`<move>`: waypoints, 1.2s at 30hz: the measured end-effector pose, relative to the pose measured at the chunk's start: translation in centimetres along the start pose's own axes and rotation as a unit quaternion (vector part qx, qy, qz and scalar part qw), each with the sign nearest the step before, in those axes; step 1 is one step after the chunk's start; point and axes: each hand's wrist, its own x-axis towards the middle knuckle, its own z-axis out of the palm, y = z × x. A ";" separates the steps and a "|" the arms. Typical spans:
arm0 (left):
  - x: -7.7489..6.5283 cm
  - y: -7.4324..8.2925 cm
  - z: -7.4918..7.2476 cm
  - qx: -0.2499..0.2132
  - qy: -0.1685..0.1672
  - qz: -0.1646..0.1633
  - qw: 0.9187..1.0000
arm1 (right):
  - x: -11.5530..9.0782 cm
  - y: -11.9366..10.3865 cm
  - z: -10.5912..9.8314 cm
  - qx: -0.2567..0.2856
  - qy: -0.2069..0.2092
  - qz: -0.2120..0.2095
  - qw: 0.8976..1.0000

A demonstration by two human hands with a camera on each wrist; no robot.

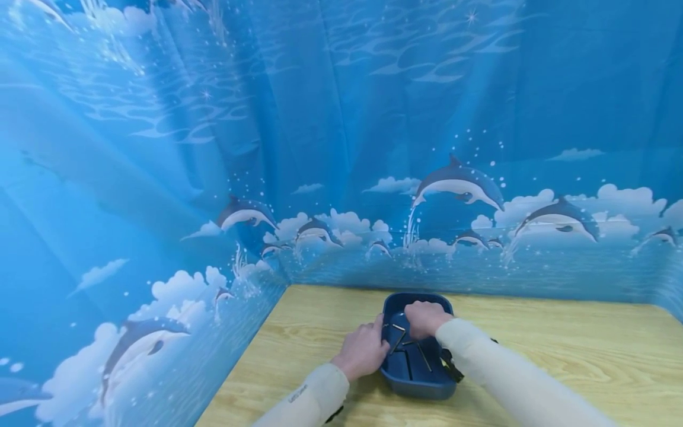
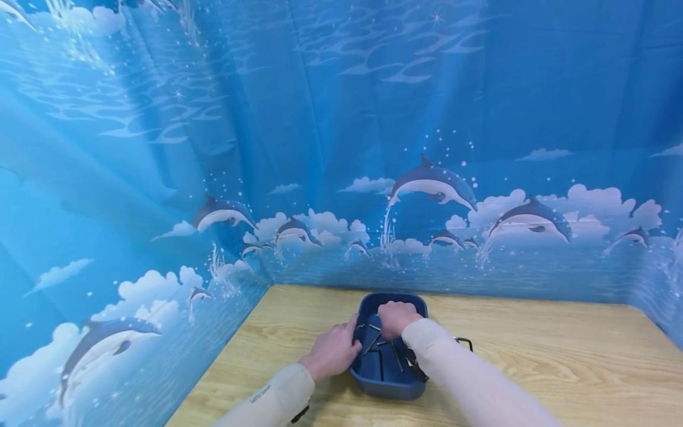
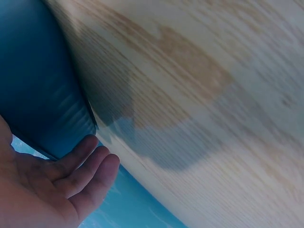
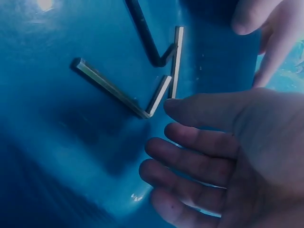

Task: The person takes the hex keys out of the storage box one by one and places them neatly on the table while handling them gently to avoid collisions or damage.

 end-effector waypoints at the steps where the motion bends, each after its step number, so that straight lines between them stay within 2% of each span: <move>1: 0.0 0.0 0.0 0.000 -0.002 -0.001 1.000 | 0.1 0.0 0.1 0.000 0.000 0.000 1.000; 15: 0.0 0.2 -0.2 -0.002 -0.015 -0.007 1.000 | 0.6 -0.6 0.8 0.013 -0.009 -0.002 1.000; 28: -0.2 0.3 -0.5 0.005 0.001 0.001 1.000 | 0.7 -1.1 1.1 0.025 -0.029 -0.006 0.999; 36: -0.2 0.3 -0.5 0.008 -0.005 -0.005 1.000 | 0.5 -1.3 1.3 0.036 -0.040 0.004 0.999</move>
